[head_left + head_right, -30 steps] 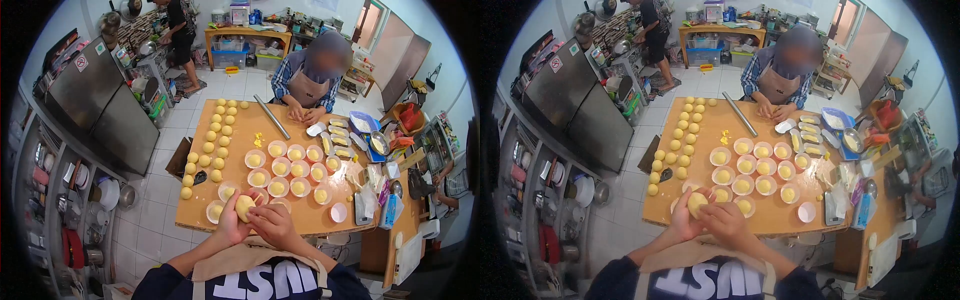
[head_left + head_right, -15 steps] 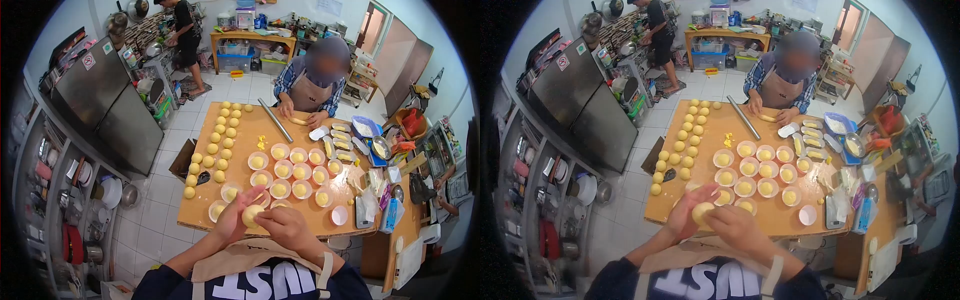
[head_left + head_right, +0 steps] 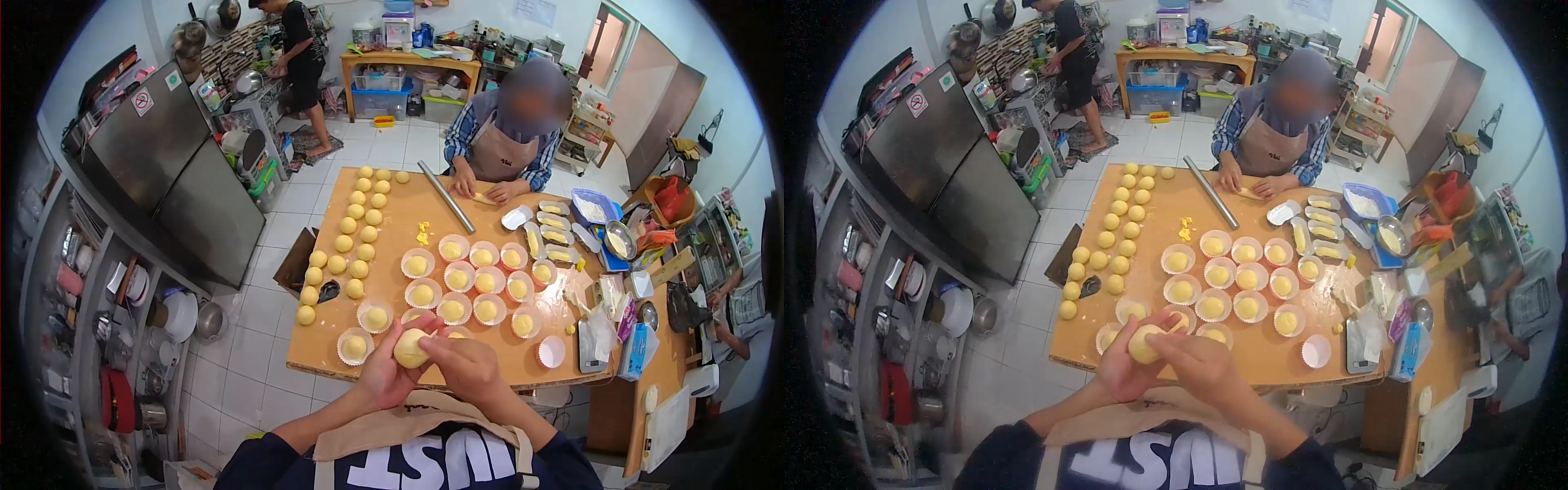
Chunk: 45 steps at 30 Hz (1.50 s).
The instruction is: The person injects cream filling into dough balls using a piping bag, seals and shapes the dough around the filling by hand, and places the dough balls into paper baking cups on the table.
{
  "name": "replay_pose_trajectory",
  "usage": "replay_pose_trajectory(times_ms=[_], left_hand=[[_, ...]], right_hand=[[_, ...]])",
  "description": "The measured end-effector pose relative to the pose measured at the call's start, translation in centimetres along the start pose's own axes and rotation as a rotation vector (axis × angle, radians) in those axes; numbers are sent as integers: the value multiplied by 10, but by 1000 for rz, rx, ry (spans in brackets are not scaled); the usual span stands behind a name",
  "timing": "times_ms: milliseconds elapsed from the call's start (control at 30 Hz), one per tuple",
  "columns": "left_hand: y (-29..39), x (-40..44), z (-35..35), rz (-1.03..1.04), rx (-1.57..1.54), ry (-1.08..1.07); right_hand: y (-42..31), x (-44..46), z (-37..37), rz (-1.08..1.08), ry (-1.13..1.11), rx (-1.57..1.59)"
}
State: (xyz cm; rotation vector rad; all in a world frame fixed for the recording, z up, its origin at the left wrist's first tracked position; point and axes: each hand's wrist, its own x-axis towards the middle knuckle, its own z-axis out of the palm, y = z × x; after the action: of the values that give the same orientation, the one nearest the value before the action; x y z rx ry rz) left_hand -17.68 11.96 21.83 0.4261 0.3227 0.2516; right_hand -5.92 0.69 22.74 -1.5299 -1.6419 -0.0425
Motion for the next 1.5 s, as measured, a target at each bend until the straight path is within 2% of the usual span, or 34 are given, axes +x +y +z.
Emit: replay_pose_trajectory(times_ms=[100, 167, 200, 267, 400, 467, 500, 600, 700, 800, 900, 1000, 1033, 1100, 1133, 1167, 1200, 1267, 1500], left_hand=[[6, -2, 0, 84, 233, -167], [12, -3, 1, 156, 425, -283], [9, -3, 5, 181, 396, -272], [0, -1, 15, 231, 336, -252], [-11, 13, 2, -32, -105, -119], [-18, 19, 4, -133, -265, -118], [-20, 20, 19, -138, -250, 5], [-41, 29, 35, -15, -165, -110], [-76, 38, 56, 89, -75, -93], [-102, 47, 72, 193, -68, -107], [-110, 53, 88, 237, 51, -218], [-118, 64, 91, 251, 205, -379], [-123, 66, 95, 239, 205, -341], [-129, 79, 95, 116, -63, -325], [-131, 85, 97, 58, -199, -316], [-131, 91, 100, -47, -230, -168], [-138, 94, 101, -45, -237, -95], [-151, 105, 102, -41, -242, 39], [-187, 110, 144, 178, -16, -11]], right_hand=[[-20, 20, -13, 173, 201, 12], [-16, 19, -21, 129, 31, 125], [-14, 16, -26, 107, -51, 181], [-8, 6, -34, 35, -97, 76], [0, 10, -46, -69, -161, -82], [10, 6, -38, -20, -66, -109], [15, 3, -37, 6, -19, -121], [29, -8, -49, -92, -9, -147], [50, -26, -72, -145, 98, -129], [48, -34, -102, -49, 199, -29], [34, -23, -136, 124, 323, 7], [53, -45, -165, -48, 88, 75], [58, -49, -172, -73, 50, 35], [67, -56, -184, -129, -34, -39], [76, -60, -184, -85, -80, -58], [87, -64, -178, -42, -124, -78], [93, -66, -176, 2, -166, -98], [90, -66, -181, 25, -105, -78], [96, -95, -208, -35, 23, -144]])
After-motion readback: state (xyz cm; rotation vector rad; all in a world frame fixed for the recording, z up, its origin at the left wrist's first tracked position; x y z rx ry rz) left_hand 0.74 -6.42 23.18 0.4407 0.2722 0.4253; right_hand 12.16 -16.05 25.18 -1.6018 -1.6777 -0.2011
